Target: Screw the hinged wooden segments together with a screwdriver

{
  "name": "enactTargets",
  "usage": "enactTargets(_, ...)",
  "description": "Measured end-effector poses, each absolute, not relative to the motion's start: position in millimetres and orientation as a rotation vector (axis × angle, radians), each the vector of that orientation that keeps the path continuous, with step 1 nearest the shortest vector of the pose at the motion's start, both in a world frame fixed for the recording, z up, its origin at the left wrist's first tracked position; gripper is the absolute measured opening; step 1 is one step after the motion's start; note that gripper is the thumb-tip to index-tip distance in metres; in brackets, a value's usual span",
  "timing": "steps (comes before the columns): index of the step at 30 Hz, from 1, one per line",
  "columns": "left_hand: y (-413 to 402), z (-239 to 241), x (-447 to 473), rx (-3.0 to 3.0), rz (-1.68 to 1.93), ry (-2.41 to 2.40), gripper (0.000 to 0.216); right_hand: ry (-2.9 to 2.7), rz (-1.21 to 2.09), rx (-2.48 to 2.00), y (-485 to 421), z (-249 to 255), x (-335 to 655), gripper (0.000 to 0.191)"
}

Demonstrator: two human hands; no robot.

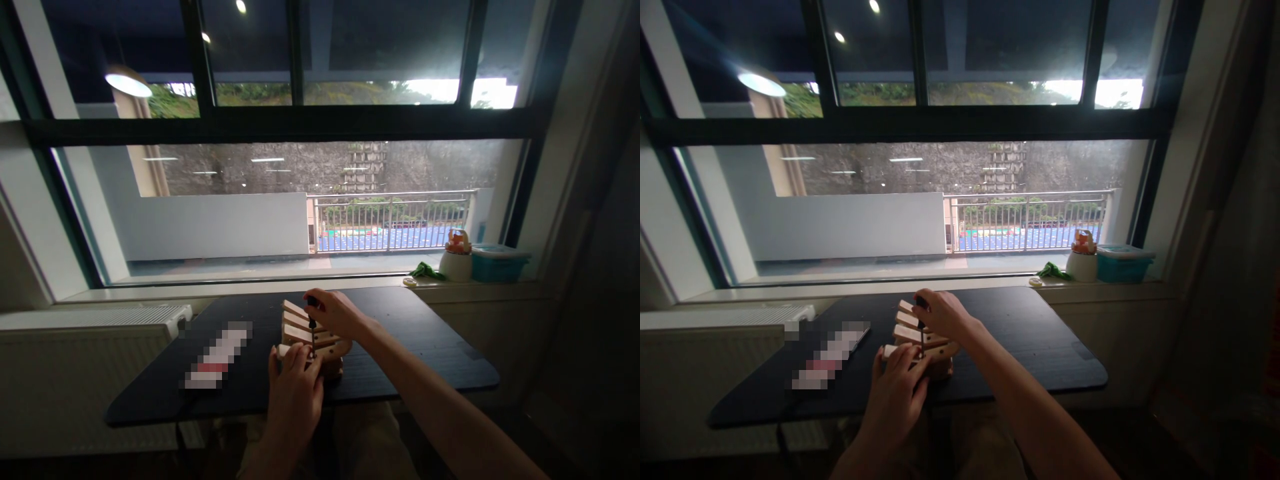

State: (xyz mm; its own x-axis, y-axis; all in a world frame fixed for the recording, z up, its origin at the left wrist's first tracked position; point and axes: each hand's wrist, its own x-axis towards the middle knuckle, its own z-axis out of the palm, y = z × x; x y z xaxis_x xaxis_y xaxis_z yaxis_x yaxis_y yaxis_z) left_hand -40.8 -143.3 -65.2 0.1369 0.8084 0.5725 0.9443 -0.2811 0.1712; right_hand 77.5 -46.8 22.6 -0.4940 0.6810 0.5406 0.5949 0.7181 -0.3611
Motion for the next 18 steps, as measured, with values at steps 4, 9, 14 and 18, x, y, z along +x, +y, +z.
enactTargets(4, -143.4, -65.0, -41.4, -2.179, -0.862, -1.709, 0.033, -2.229, 0.141, -1.004, -47.9, 22.2, 77.0, 0.029)
enactTargets(9, -143.8, -64.8, -41.8, -2.181, -0.875, -1.709, 0.035, -2.281, 0.154, -0.976, -52.2, 26.0, 76.7, 0.036)
enactTargets(14, -143.5, -65.5, -41.6, -2.178, -0.859, -1.715, 0.038, -2.330, 0.188, -0.980, -54.9, 28.2, 74.3, 0.037)
enactTargets(18, -143.0, -65.4, -42.0, -2.179, -0.843, -1.717, 0.037, -2.294, 0.137, -1.026, -52.1, 24.3, 73.2, 0.031)
